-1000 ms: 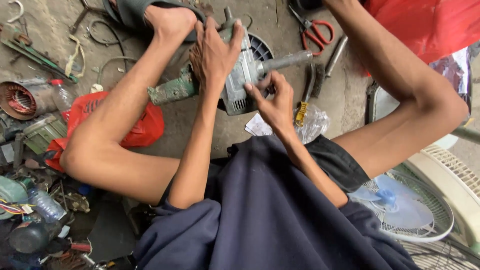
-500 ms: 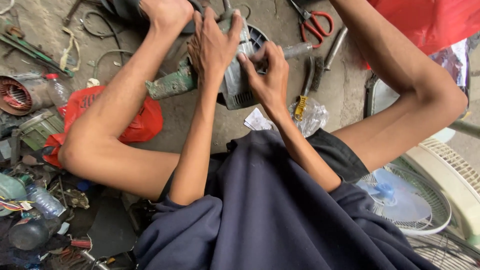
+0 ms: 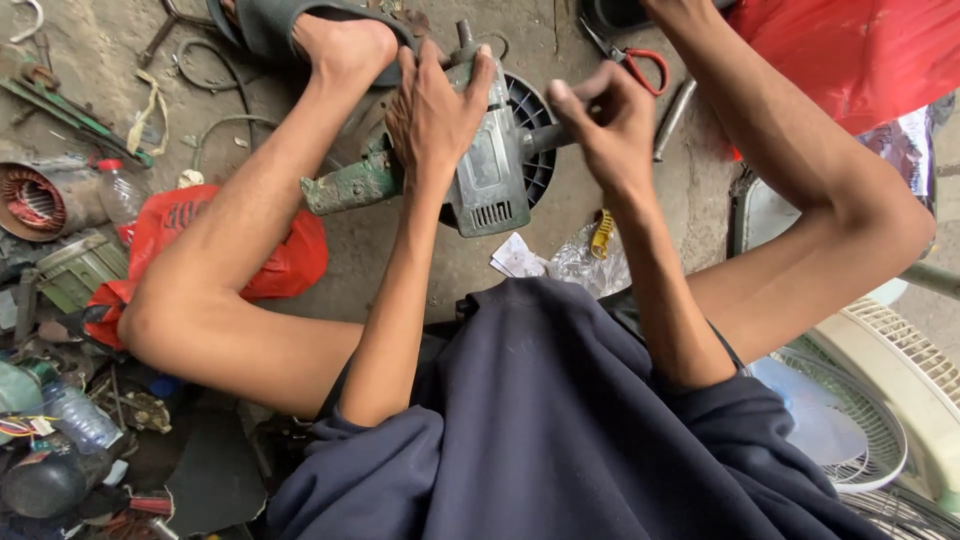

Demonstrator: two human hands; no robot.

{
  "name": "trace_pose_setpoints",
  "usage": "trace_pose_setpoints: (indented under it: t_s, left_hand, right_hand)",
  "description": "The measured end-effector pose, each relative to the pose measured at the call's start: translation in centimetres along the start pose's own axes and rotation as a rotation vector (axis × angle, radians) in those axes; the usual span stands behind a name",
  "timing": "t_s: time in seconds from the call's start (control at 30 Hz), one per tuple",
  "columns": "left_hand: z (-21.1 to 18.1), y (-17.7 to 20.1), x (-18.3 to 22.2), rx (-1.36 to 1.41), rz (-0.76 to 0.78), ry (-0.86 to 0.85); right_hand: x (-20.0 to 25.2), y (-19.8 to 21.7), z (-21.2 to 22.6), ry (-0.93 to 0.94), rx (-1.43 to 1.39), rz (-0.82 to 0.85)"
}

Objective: Assembling the housing and internal components of a large electric power tool on the floor of a workshop.

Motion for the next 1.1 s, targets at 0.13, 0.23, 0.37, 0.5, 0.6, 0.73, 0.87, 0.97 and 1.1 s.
trace_pose_setpoints:
  t_s: [0.13, 0.23, 0.37, 0.5, 0.6, 0.73, 0.87, 0.97, 1.1]
  left_hand:
    - [-1.4, 2.0, 1.0, 0.023, -0.021, 0.01]
    - [-2.3, 3.1, 1.5, 0.017, -0.034, -0.028]
    - [-3.2, 4.8, 2.1, 0.02, -0.027, -0.029]
    - [-3.9, 5.7, 2.5, 0.026, -0.013, -0.035]
    - [-3.9, 5.8, 2.5, 0.016, 0.001, -0.039]
    - [-3.7, 5.6, 2.5, 0.004, 0.011, -0.045]
    - [-3.7, 5.6, 2.4, 0.003, -0.023, -0.05]
    - [-3.2, 5.2, 2.4, 0.01, -0.038, -0.046]
    - [-1.3, 3.1, 1.3, 0.067, 0.089, 0.046]
  right_hand:
    - [4.3, 6.2, -1.2, -0.117, 0.127, -0.179]
    - [7.2, 8.7, -3.2, -0.271, 0.038, -0.301]
    - [9.1, 9.3, -5.5, -0.277, -0.015, -0.284]
    - [9.8, 8.9, -5.6, -0.28, -0.064, -0.291]
    - [9.8, 8.8, -5.0, -0.254, -0.099, -0.302]
    - [9.6, 8.3, -3.8, -0.244, -0.087, -0.299]
    - [9.2, 7.2, -2.7, -0.241, -0.104, -0.281]
    - [8.6, 5.5, -1.5, -0.182, -0.114, -0.212]
    - [7.6, 2.0, 0.2, -0.167, -0.039, -0.09]
Point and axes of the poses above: each hand's wrist, its own x-axis away from the middle knuckle, its own y-axis out of the back of the hand, z = x × y, the point moved 6 cm from there along -x, towards the middle knuckle, and after that the axes turned 5 degrees about y, right-handed, at the moved point
